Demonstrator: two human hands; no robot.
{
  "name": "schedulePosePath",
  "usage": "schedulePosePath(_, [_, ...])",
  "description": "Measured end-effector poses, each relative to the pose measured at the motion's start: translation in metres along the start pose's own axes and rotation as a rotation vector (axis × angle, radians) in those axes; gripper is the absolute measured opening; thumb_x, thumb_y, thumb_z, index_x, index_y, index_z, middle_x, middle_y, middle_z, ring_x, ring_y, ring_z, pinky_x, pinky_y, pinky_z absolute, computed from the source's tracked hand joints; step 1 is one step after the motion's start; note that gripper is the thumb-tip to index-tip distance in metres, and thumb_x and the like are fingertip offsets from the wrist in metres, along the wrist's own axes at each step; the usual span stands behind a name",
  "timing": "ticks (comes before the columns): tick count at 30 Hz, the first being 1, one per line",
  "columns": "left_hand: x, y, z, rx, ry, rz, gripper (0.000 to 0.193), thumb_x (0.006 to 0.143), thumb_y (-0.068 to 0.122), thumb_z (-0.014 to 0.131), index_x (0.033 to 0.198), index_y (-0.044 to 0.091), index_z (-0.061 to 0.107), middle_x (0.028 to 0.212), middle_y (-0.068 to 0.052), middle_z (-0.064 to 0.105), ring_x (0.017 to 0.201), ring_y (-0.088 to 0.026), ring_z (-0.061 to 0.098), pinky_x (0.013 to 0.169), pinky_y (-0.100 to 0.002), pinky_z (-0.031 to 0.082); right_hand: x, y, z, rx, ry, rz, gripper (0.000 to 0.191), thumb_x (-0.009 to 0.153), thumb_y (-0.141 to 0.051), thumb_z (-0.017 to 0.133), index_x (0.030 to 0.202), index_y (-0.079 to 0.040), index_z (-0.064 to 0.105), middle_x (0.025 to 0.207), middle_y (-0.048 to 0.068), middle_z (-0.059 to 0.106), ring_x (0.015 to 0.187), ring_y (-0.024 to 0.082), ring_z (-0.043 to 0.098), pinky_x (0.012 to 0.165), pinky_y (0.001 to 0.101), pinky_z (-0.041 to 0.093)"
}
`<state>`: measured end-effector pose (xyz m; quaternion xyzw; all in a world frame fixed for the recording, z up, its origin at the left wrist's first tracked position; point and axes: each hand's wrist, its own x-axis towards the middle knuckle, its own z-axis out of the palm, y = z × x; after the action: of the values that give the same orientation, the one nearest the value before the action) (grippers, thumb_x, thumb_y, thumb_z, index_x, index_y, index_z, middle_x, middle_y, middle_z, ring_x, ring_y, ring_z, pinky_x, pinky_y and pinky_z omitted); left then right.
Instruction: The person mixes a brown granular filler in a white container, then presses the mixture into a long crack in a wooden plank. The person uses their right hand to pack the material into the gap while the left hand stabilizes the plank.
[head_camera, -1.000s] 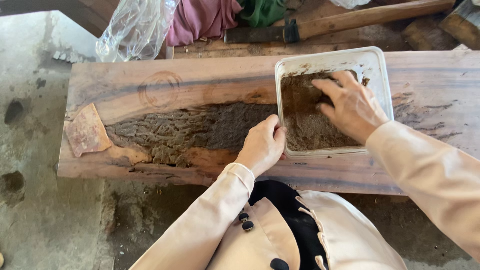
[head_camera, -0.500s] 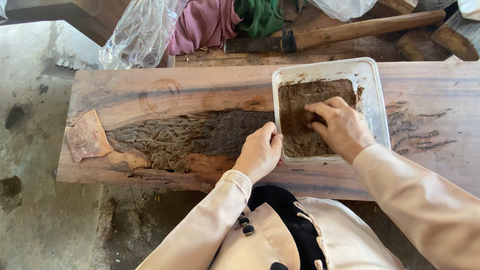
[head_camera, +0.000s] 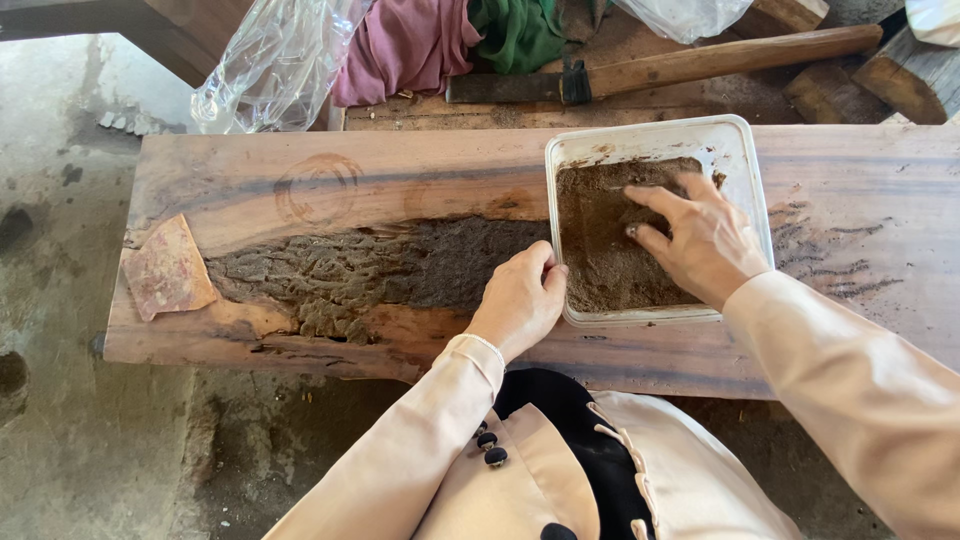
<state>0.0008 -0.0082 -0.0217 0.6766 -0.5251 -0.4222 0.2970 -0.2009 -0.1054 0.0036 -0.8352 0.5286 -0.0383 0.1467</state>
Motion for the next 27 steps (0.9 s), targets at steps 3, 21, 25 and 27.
schedulePosePath(3, [0.001, 0.002, -0.001, 0.05, 0.011, 0.007, 0.022, 0.096, 0.022, 0.059, 0.09, 0.001, 0.059, 0.089, -0.02, 0.07, 0.08, -0.038, 0.068, 0.074, -0.047, 0.053, 0.002, -0.002, 0.006, -0.021, -0.081, 0.103, 0.047, 0.09, -0.029, 0.073, 0.137, -0.028, 0.063, 0.14, 0.022, 0.053, 0.116, 0.041, 0.061, 0.097, 0.0499, 0.053])
schedulePosePath(21, [0.013, -0.006, 0.007, 0.084, 0.066, 0.056, 0.023, 0.094, 0.024, 0.059, 0.091, 0.001, 0.062, 0.093, -0.022, 0.071, 0.088, -0.042, 0.068, 0.08, -0.05, 0.053, 0.008, -0.011, 0.003, -0.068, -0.035, -0.125, 0.051, 0.084, -0.029, 0.08, 0.132, -0.021, 0.067, 0.131, 0.023, 0.059, 0.108, 0.039, 0.064, 0.094, 0.0459, 0.053])
schedulePosePath(25, [0.011, -0.005, 0.007, 0.076, 0.056, 0.029, 0.024, 0.094, 0.024, 0.059, 0.092, 0.0, 0.062, 0.092, -0.023, 0.071, 0.088, -0.043, 0.067, 0.08, -0.05, 0.053, 0.011, -0.004, 0.008, 0.036, -0.122, -0.05, 0.037, 0.093, -0.027, 0.072, 0.129, -0.02, 0.069, 0.115, 0.012, 0.072, 0.101, 0.029, 0.07, 0.094, 0.0427, 0.058])
schedulePosePath(27, [0.012, -0.004, 0.005, 0.084, 0.065, 0.057, 0.024, 0.095, 0.023, 0.059, 0.092, 0.0, 0.062, 0.094, -0.022, 0.071, 0.088, -0.042, 0.068, 0.081, -0.05, 0.053, 0.014, -0.003, 0.009, 0.096, -0.067, -0.073, 0.035, 0.097, -0.026, 0.07, 0.13, -0.017, 0.068, 0.115, 0.013, 0.073, 0.102, 0.028, 0.07, 0.096, 0.0435, 0.056])
